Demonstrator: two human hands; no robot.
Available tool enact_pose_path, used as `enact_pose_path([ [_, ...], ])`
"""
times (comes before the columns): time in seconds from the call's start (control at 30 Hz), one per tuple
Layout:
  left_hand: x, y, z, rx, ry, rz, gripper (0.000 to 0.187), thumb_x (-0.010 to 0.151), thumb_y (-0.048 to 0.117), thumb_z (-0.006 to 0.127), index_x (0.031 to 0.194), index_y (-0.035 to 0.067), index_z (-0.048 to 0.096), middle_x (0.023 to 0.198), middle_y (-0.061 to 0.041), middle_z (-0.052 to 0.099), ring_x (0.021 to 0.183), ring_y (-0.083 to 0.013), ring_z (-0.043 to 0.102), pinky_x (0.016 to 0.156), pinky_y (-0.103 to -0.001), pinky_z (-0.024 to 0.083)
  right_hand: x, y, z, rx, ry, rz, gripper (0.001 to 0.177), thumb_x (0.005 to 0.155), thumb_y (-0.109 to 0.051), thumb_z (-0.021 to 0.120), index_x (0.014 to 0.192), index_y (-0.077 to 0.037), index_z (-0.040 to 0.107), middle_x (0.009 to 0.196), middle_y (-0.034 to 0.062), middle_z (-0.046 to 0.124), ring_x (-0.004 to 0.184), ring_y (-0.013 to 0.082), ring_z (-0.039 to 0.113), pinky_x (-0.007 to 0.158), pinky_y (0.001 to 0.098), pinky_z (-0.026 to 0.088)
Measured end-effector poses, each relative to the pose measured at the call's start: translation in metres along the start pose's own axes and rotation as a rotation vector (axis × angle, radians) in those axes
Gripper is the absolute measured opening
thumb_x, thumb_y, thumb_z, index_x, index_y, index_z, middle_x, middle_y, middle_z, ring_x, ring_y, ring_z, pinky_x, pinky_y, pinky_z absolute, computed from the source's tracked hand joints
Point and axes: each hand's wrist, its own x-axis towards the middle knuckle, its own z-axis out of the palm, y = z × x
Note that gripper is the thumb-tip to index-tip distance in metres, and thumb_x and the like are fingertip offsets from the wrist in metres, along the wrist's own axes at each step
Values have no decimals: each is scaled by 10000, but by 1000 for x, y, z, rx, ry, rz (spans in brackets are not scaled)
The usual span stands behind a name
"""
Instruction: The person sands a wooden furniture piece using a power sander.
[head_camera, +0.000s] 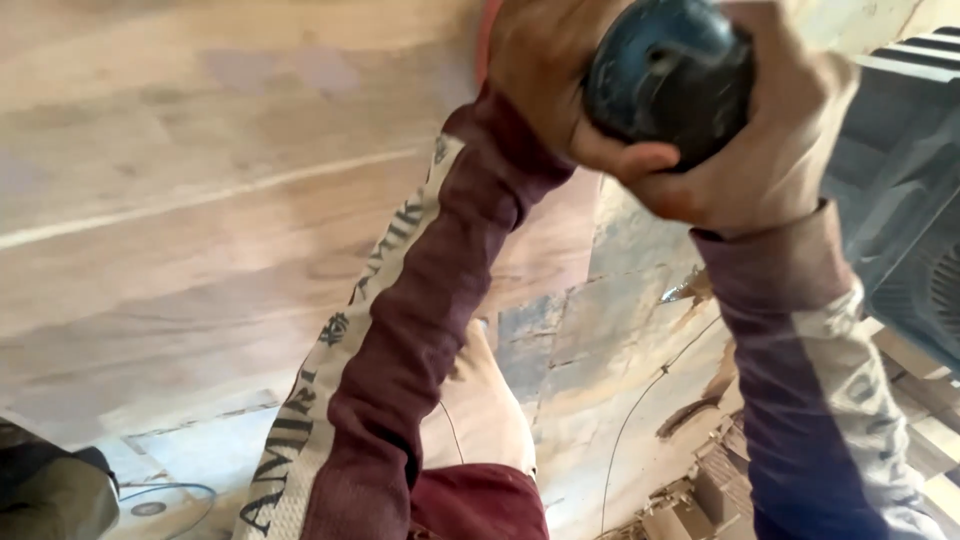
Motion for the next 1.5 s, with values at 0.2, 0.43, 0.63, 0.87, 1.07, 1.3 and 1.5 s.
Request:
enact_pose_path([
  [0.2, -68, 51, 1, 70, 62, 0, 941, 810, 876, 647, 1201, 20, 648, 1129, -125, 669, 1077, -339, 673, 1049, -436, 467, -58, -55, 17, -2, -18, 133, 459, 901, -285, 867, 1151, -4, 605, 950, 119, 695, 872, 272, 764, 803, 360, 629],
  [0.43, -167, 122, 26, 209, 95, -97, 1021, 778, 941, 413, 1087, 4, 679, 1040, -138, 713, 1005, -308, 707, 1018, -427, 452, -160, -94, 57, 111, 1, 146, 702, 864, -529, 847, 1210, 28, 594, 965, 160, 721, 789, 269, 769, 643, 330, 607],
  [0.63, -224, 169, 31, 242, 63, -197, 995, 785, 906, 431, 1085, -11, 674, 1064, -146, 728, 1058, -310, 727, 1009, -428, 444, -207, -144, 51, 116, -67, 249, 661, 786, -457, 809, 1202, 9, 592, 1098, 187, 729, 945, 325, 762, 754, 407, 622],
  [0.87, -231, 186, 23, 117, 54, -329, 961, 750, 876, 565, 1105, -12, 661, 1101, -150, 716, 1110, -317, 713, 992, -412, 461, -209, -161, 51, 169, -107, 306, 713, 703, -401, 865, 1215, 6, 583, 1152, 185, 717, 1010, 352, 741, 839, 430, 617],
  [1.07, -220, 180, 14, 78, 19, -375, 870, 764, 800, 593, 1092, -2, 673, 1087, -131, 729, 1100, -307, 724, 960, -413, 458, -188, -166, 48, 188, -123, 399, 676, 653, -350, 862, 1181, -18, 600, 1175, 170, 723, 1014, 340, 749, 850, 418, 620],
  [1.3, -137, 119, -3, 91, 5, -311, 756, 770, 668, 689, 1187, 37, 680, 1177, -141, 724, 1206, -302, 701, 1015, -403, 456, -95, -123, 30, 78, -83, 336, 605, 705, -302, 844, 1198, -19, 638, 1065, 163, 740, 904, 276, 769, 814, 381, 641],
  [1.5, -26, 34, -26, 94, 53, -153, 993, 696, 869, 759, 1159, -2, 646, 1079, -155, 697, 1043, -331, 679, 984, -467, 464, -18, -17, 35, 48, -17, 180, 569, 773, -357, 807, 1166, 27, 662, 933, 118, 740, 819, 233, 787, 639, 289, 642],
])
